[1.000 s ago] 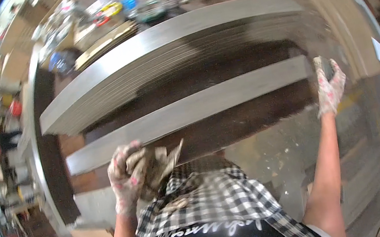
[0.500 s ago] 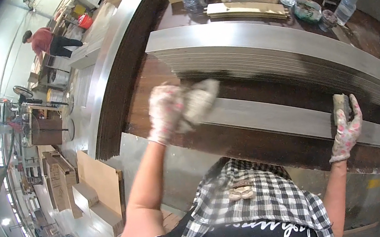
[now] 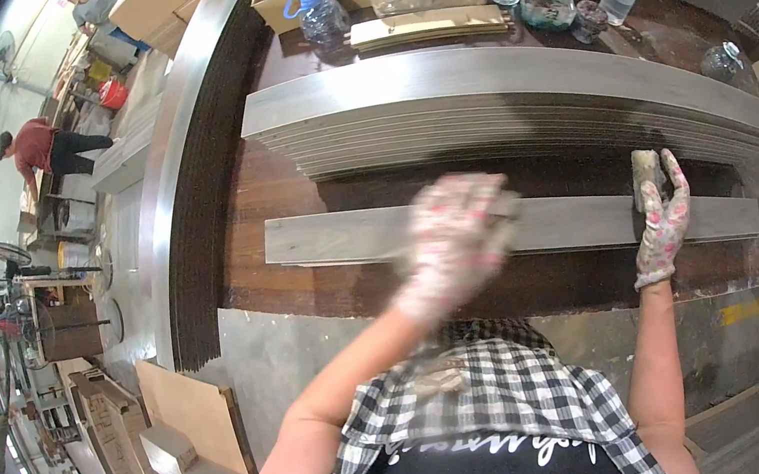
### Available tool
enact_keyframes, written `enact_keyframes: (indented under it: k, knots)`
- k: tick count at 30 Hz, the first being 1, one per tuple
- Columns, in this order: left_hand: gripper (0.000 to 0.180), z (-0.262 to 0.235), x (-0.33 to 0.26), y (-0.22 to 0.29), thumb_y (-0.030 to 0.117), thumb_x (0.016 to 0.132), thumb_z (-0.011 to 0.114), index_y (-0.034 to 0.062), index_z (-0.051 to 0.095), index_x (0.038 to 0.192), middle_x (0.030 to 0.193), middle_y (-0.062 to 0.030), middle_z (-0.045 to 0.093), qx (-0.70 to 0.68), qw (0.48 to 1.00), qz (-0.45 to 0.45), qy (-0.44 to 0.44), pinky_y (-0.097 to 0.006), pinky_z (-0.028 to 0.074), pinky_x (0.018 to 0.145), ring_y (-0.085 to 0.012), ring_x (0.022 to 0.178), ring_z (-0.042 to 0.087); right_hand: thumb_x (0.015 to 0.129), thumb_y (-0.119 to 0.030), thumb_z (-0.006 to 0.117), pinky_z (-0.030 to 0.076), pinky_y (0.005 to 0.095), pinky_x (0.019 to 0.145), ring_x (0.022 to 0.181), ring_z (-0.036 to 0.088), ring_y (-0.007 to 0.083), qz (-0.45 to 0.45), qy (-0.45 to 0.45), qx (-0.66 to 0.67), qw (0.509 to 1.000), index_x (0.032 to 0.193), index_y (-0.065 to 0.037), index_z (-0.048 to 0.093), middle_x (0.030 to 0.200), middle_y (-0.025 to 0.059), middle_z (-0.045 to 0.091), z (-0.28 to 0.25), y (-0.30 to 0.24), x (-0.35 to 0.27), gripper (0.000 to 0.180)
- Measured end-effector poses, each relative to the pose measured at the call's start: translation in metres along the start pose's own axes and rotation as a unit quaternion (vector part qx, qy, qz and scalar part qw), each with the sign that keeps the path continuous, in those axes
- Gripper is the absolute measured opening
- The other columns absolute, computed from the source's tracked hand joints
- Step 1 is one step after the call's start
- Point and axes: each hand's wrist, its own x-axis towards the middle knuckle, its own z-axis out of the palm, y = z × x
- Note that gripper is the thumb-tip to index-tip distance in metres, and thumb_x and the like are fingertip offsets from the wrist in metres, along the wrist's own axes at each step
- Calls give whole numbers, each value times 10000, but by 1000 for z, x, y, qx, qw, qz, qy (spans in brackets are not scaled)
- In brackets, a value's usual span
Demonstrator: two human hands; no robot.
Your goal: The person sands the edges and surfaces of long wooden panels using a sanding block by hand and wipes them down with a cloth. The person moves panels from a stack to the workspace, applies the sanding block to several sides of the panels, and wipes away dust before moving the panels aside.
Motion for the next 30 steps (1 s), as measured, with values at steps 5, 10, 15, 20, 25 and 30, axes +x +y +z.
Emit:
enact_keyframes:
  k: [5,10,15,20,25,30]
  knots:
    - [749,46,30,90,249,930,633,1,257,1529,1521,-235,358,-462,883,-82,8,-461,307,1153,-370,1408,364,986,-210,545,346,402,1130,1315,449,252,-35,32,51,998,1493,-2,342,1507,131,390,42,-45,-21,585]
    - [601,-3,19,29,41,932,532,-33,322,1490,1470,-189,437,-362,891,-100,254,-387,313,1158,-295,1379,411,864,-317,694,335,464,1092,1219,466,317,-176,-100,-291,935,1466,-48,423,1264,147,526,114,-73,-61,714]
    - [278,-20,-2,-34,236,912,631,77,683,1134,1016,-120,702,102,994,18,-24,-436,432,1021,-296,986,644,830,-382,718,306,514,1098,1087,498,302,-156,-120,-398,896,1543,-159,324,1172,130,532,105,-45,-54,845]
    - [166,-18,0,-26,213,878,667,89,704,982,905,-88,688,72,997,4,-1,-440,447,939,-285,893,637,779,-217,735,417,462,901,981,513,329,-52,53,-427,901,1554,-105,279,1094,164,523,-43,0,16,906]
    - [374,-26,1,-23,309,791,738,57,683,1063,977,-130,675,68,997,16,-38,-483,415,1007,-328,961,620,853,-312,689,416,466,1007,1110,555,359,46,146,-608,779,1523,-121,327,1219,214,566,-207,59,100,785]
    - [924,-33,6,-13,433,613,856,60,491,1376,1224,-148,586,115,974,107,-166,-509,386,1044,-351,1147,547,849,-382,779,479,374,973,1073,624,256,23,328,-396,857,1364,23,526,1225,115,641,-289,76,117,703]
